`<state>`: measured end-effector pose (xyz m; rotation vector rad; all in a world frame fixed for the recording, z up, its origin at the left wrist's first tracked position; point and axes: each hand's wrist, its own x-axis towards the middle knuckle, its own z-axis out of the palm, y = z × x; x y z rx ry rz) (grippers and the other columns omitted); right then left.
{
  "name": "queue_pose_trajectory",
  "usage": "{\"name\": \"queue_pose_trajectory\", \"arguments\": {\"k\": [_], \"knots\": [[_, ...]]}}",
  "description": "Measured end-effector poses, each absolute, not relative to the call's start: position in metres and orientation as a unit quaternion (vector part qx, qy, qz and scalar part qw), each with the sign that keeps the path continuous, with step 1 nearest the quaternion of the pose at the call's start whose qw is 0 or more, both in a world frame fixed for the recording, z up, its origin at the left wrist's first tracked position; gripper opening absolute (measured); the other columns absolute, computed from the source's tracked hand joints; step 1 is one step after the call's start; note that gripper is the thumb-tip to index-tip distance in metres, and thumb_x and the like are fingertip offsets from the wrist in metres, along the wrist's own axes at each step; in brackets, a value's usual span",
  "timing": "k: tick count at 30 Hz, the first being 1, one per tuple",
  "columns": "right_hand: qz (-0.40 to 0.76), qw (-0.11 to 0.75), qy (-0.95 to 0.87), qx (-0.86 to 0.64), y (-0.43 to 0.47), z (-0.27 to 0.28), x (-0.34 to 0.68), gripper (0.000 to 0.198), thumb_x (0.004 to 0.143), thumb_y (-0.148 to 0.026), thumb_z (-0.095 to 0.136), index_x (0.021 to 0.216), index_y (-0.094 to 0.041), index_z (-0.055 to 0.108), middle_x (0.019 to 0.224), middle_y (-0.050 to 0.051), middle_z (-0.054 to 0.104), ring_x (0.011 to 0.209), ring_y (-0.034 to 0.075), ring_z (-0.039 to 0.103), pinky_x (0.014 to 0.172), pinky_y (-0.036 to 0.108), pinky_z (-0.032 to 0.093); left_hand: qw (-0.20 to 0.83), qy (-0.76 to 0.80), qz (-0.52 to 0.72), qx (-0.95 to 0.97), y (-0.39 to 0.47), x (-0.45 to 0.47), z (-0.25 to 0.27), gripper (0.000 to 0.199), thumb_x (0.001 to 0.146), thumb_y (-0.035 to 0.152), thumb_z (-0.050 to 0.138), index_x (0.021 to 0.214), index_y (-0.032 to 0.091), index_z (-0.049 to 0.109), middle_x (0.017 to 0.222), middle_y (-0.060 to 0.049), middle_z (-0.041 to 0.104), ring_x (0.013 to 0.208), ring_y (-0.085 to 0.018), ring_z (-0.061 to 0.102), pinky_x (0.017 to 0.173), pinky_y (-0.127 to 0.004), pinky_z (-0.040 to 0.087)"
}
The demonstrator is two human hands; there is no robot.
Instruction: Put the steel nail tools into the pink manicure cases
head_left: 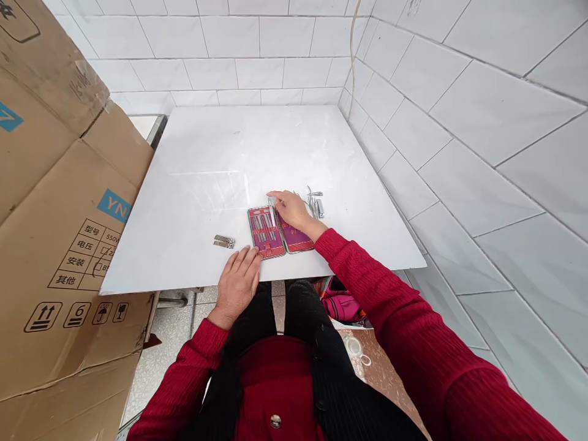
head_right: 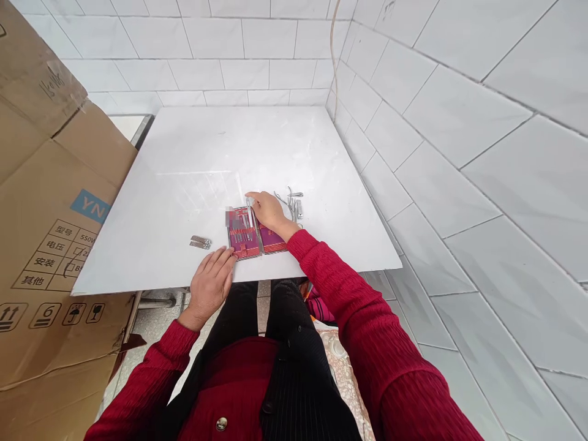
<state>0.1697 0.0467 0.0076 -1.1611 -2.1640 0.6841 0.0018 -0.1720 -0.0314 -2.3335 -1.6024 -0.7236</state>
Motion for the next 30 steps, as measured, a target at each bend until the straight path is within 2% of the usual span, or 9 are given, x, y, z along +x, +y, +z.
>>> {"name": "queue_pose_trajectory", "arguments": {"k": [3,11,19,30], "knots": [[0.243,0.303,-0.806,-0.447,0.049,0.002,0.166,0.038,0.1,-0.016,0.043,0.123,-0.02,0.073,0.113,0.009,0.071,0.102,0.022,0.061,0.097,0.037,0.048,0.112,-0.545,-0.244,-0.794,-0.172,0.002,-0.031,0.043,0.099,0.012,0.046,0.14,0.019,0.057,0.146,-0.01,0.061,0.141,-0.028,0.052,0.116,-0.048,0.041],[0.236,0.294,-0.802,-0.463,0.048,-0.006,0.16,0.042,0.098,-0.009,0.04,0.12,-0.02,0.074,0.101,0.007,0.066,0.092,0.02,0.058,0.084,0.031,0.045,0.108,-0.542,-0.249,-0.796,-0.171,0.001,-0.032,0.048,0.098,0.012,0.045,0.145,0.02,0.053,0.146,-0.01,0.06,0.142,-0.027,0.051,0.116,-0.049,0.041],[0.212,0.289,-0.816,-0.453,0.031,-0.003,0.163,0.04,0.093,-0.004,0.039,0.097,-0.02,0.076,0.097,0.005,0.062,0.084,0.018,0.057,0.074,0.03,0.043,0.125,-0.535,-0.249,-0.797,-0.17,0.001,-0.032,0.044,0.098,0.01,0.047,0.141,0.018,0.055,0.146,-0.011,0.061,0.14,-0.028,0.053,0.115,-0.049,0.043],[0.201,0.287,-0.825,-0.444,0.024,-0.008,0.169,0.036,0.096,-0.007,0.041,0.108,-0.019,0.073,0.098,0.004,0.06,0.083,0.016,0.053,0.07,0.026,0.039,0.116,-0.537,-0.25,-0.797,-0.17,0.0,-0.033,0.047,0.099,0.012,0.045,0.145,0.019,0.052,0.146,-0.011,0.06,0.141,-0.028,0.052,0.115,-0.049,0.042]]}}
